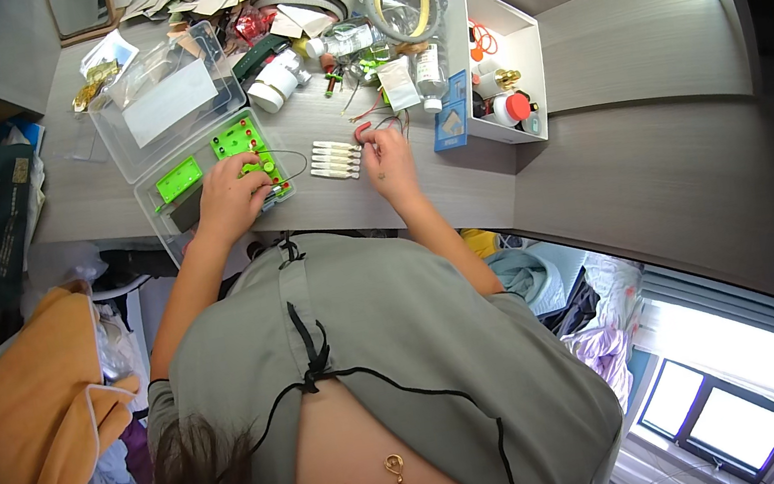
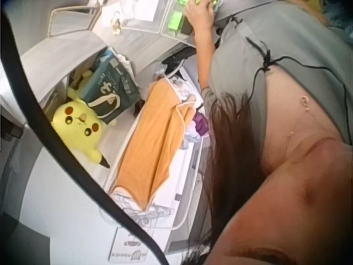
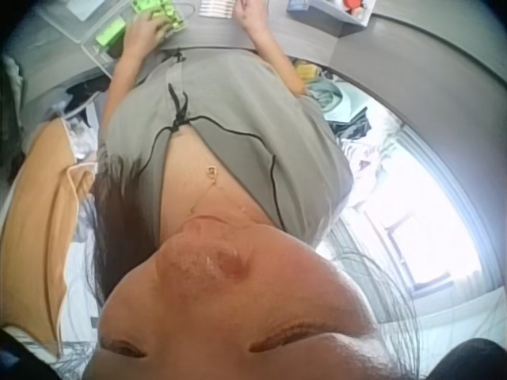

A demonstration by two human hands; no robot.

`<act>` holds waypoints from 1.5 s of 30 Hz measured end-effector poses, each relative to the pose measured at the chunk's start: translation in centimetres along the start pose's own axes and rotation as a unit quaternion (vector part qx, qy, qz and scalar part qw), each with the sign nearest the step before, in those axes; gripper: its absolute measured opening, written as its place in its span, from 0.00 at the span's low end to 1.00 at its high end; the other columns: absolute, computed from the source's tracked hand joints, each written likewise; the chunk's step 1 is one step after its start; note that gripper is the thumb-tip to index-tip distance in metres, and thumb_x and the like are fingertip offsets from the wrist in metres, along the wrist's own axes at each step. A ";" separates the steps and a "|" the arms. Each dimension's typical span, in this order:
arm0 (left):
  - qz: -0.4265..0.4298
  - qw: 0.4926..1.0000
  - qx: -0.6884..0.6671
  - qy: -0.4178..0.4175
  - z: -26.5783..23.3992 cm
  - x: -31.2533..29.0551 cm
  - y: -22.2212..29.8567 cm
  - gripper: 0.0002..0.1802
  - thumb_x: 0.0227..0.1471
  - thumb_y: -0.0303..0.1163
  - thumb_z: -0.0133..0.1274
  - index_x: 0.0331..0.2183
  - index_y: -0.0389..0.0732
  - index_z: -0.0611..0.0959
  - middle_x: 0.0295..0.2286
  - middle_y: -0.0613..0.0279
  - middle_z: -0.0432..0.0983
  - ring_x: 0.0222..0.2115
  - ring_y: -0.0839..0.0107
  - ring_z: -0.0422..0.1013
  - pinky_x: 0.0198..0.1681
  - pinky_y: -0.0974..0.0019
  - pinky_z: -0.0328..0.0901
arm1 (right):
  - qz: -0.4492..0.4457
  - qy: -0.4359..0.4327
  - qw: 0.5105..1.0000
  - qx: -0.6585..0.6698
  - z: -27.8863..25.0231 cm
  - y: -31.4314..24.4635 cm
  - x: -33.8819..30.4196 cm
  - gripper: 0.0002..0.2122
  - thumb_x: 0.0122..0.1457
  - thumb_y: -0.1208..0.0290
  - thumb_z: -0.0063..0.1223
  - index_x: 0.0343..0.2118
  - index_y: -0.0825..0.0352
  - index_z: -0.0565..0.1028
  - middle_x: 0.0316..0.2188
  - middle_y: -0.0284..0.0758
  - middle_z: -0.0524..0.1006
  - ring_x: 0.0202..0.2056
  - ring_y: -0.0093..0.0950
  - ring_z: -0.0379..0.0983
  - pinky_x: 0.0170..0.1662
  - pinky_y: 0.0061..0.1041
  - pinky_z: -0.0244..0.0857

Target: The person organizes a cluttered desk and assembles a green electronic circuit kit. They place components such as wires, resistors, and small modules into the kit's compartments, connect wires to the circuit board, and then close the kit's lid.

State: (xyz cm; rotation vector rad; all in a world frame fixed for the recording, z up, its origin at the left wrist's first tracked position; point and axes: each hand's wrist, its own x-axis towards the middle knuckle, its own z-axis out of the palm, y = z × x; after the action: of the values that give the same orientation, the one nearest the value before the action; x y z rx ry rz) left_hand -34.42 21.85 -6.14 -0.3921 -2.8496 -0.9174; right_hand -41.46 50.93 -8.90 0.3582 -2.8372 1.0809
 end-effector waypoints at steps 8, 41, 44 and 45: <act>-0.063 0.993 0.030 0.097 -3.1 -1.1 0.9 0.04 0.45 0.31 0.60 0.27 0.45 0.81 0.29 0.65 0.74 0.32 0.59 0.72 0.35 0.57 0.65 | -0.045 -0.012 0.986 -0.159 0.6 1.4 0.5 0.09 0.52 0.72 0.59 0.35 0.66 0.75 0.35 0.40 0.72 0.40 0.42 0.69 0.44 0.39 0.65; -0.068 0.997 0.047 0.006 -1.4 -6.4 -2.4 0.21 0.50 0.28 0.53 0.48 0.37 0.77 0.50 0.55 0.72 0.52 0.53 0.65 0.53 0.54 0.61 | -0.065 0.037 0.995 -0.058 1.4 -3.5 1.3 0.17 0.52 0.69 0.57 0.45 0.67 0.72 0.43 0.44 0.73 0.48 0.43 0.67 0.51 0.41 0.61; -0.056 0.996 0.076 -0.007 -0.8 -6.0 -2.8 0.25 0.51 0.30 0.54 0.52 0.37 0.74 0.52 0.54 0.70 0.55 0.53 0.63 0.55 0.54 0.60 | 0.047 0.100 0.984 -0.139 -0.3 1.9 1.1 0.22 0.55 0.66 0.56 0.50 0.71 0.68 0.43 0.47 0.72 0.47 0.45 0.67 0.51 0.41 0.61; -0.052 0.995 0.081 -0.012 -0.8 -5.9 -2.9 0.26 0.50 0.30 0.54 0.53 0.37 0.73 0.53 0.54 0.69 0.56 0.53 0.63 0.55 0.54 0.59 | 0.070 0.106 0.979 -0.161 -0.6 2.7 1.0 0.23 0.56 0.66 0.56 0.50 0.72 0.66 0.43 0.48 0.72 0.46 0.45 0.68 0.50 0.40 0.62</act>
State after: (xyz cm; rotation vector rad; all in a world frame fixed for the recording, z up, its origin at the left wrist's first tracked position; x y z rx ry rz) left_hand -29.58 17.87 -8.22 -0.2391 -2.9630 -0.6951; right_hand -43.15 53.09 -10.09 0.0159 -2.8063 0.6150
